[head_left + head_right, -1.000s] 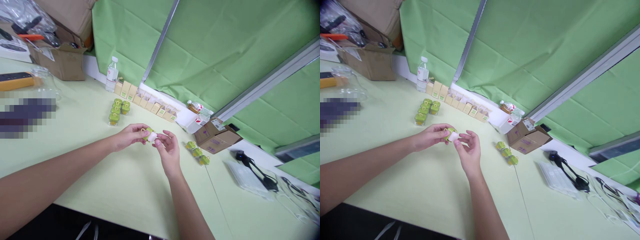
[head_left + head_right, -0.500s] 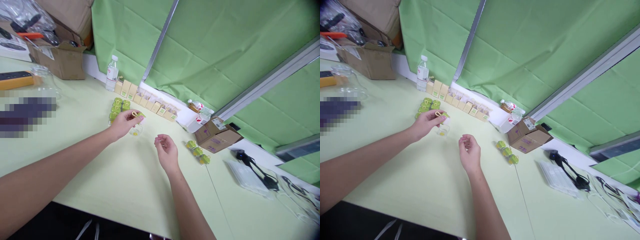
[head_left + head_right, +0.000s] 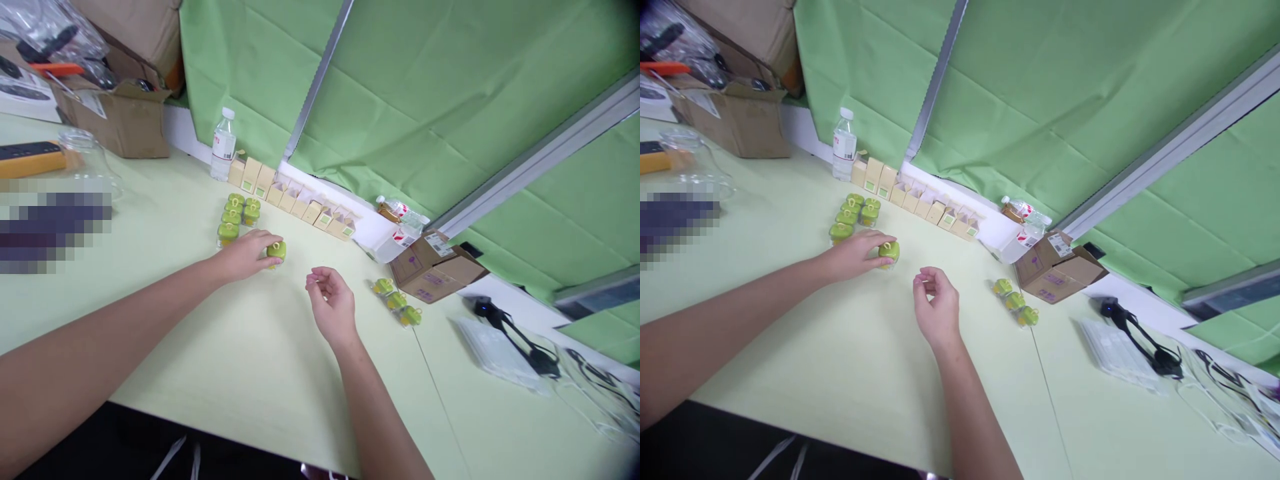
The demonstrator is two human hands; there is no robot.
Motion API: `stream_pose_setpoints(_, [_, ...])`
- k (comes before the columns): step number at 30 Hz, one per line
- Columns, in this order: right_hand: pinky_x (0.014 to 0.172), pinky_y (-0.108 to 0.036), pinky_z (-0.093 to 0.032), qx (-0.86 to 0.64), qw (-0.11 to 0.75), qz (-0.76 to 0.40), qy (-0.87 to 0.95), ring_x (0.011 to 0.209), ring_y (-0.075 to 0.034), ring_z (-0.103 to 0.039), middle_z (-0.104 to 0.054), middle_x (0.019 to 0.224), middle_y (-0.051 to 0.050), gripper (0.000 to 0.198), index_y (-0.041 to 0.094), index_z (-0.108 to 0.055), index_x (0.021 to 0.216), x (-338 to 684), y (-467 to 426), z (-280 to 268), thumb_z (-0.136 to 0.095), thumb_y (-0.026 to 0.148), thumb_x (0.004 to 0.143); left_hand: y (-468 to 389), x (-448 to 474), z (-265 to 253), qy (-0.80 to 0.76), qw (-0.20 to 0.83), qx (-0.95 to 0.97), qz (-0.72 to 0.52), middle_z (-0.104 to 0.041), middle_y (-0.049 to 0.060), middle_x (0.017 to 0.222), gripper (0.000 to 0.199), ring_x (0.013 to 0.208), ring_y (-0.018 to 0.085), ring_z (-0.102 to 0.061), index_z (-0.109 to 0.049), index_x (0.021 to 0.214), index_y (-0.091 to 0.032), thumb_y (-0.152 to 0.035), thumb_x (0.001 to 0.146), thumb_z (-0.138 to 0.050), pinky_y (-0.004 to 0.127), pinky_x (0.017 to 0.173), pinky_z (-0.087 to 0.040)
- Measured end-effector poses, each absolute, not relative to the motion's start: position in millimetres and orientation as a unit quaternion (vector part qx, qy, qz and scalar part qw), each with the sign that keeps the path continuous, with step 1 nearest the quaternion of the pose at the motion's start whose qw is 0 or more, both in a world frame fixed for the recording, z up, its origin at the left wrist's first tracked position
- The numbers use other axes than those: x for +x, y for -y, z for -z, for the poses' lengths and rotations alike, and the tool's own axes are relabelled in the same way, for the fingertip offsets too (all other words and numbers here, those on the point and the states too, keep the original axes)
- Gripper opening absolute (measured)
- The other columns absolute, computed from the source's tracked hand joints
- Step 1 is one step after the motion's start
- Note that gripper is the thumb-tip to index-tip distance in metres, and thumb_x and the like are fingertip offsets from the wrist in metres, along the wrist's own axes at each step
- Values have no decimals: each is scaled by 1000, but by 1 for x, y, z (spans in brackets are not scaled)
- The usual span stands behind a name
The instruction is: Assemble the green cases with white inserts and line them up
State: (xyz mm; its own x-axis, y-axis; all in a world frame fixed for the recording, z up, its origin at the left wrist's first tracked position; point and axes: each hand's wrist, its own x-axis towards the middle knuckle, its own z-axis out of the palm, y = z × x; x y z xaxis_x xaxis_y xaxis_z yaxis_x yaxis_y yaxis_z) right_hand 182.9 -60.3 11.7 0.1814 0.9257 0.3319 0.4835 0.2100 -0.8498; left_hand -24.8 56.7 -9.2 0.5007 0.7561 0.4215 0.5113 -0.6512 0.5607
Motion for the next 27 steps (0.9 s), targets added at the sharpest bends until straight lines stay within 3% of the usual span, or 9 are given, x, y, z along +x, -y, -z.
stream_pose_setpoints(6, [75, -32, -56, -588, 488, -222, 606, 81, -18, -68, -70, 92, -4, 20, 22, -63, 104, 183, 62, -11, -62, 31, 87, -58, -26, 11, -376, 172, 859, -301, -61, 8, 125, 47, 124, 28, -50, -57, 129, -23, -52, 91, -55, 38, 102, -42])
stream_pose_setpoints(12, [75, -32, -56, -583, 489, -216, 612, 81, -18, -68, -70, 91, -4, 19, 22, -63, 103, 182, 62, -11, -62, 31, 86, -59, -31, 5, -393, 168, 859, -281, -60, 7, 122, 51, 112, 27, -58, -55, 131, -26, -58, 93, -49, 33, 88, -47])
stream_pose_setpoints(17, [73, -31, -55, -586, 484, -209, 616, 79, -18, -67, -69, 89, -4, 18, 22, -63, 102, 181, 62, -12, -62, 31, 87, -60, -32, 7, -395, 155, 868, -257, -61, 6, 119, 49, 114, 27, -57, -58, 130, -28, -57, 91, -51, 32, 85, -47])
stream_pose_setpoints(27, [72, -30, -55, -590, 472, -204, 623, 78, -18, -67, -69, 89, -4, 18, 22, -64, 102, 181, 63, -13, -62, 31, 87, -55, -29, 6, -409, 207, 858, -232, -56, 9, 133, 60, 122, 28, -54, -58, 132, -22, -60, 87, -53, 35, 99, -45])
